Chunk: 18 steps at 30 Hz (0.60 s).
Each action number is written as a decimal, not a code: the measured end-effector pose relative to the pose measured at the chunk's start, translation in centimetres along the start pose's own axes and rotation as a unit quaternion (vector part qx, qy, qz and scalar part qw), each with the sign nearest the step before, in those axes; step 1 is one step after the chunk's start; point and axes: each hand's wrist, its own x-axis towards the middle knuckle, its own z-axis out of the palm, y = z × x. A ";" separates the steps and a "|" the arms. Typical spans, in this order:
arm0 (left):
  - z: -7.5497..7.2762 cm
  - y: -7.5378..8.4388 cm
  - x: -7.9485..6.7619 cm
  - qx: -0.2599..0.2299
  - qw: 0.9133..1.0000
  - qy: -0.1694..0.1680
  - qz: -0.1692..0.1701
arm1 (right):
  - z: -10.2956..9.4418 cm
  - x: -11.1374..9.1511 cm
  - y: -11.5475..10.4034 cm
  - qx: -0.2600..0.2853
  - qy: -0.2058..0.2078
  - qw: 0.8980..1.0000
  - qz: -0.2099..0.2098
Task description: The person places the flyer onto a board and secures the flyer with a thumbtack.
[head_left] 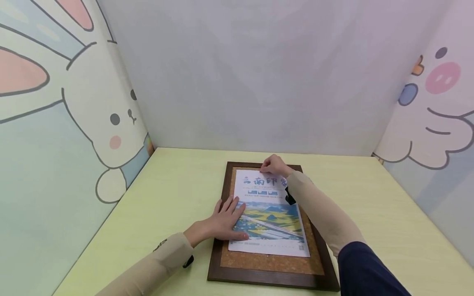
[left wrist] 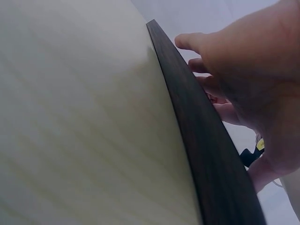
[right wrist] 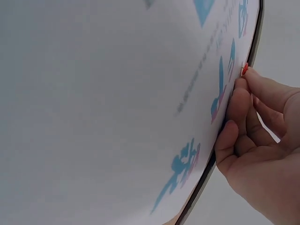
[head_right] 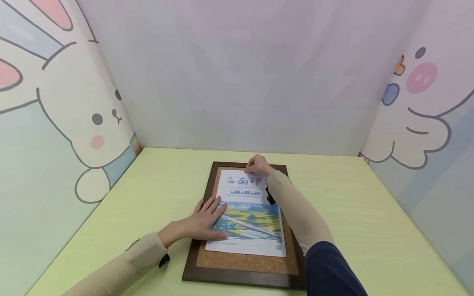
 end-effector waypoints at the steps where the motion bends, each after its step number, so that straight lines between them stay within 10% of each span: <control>1: 0.0 0.0 0.0 -0.001 1.000 0.000 0.001 | 0.1 0.0 0.0 -0.003 0.003 1.000 0.001; 18: -0.3 0.0 0.2 0.003 1.000 -0.004 0.004 | 0.3 -0.3 -1.0 -0.070 0.011 0.997 -0.015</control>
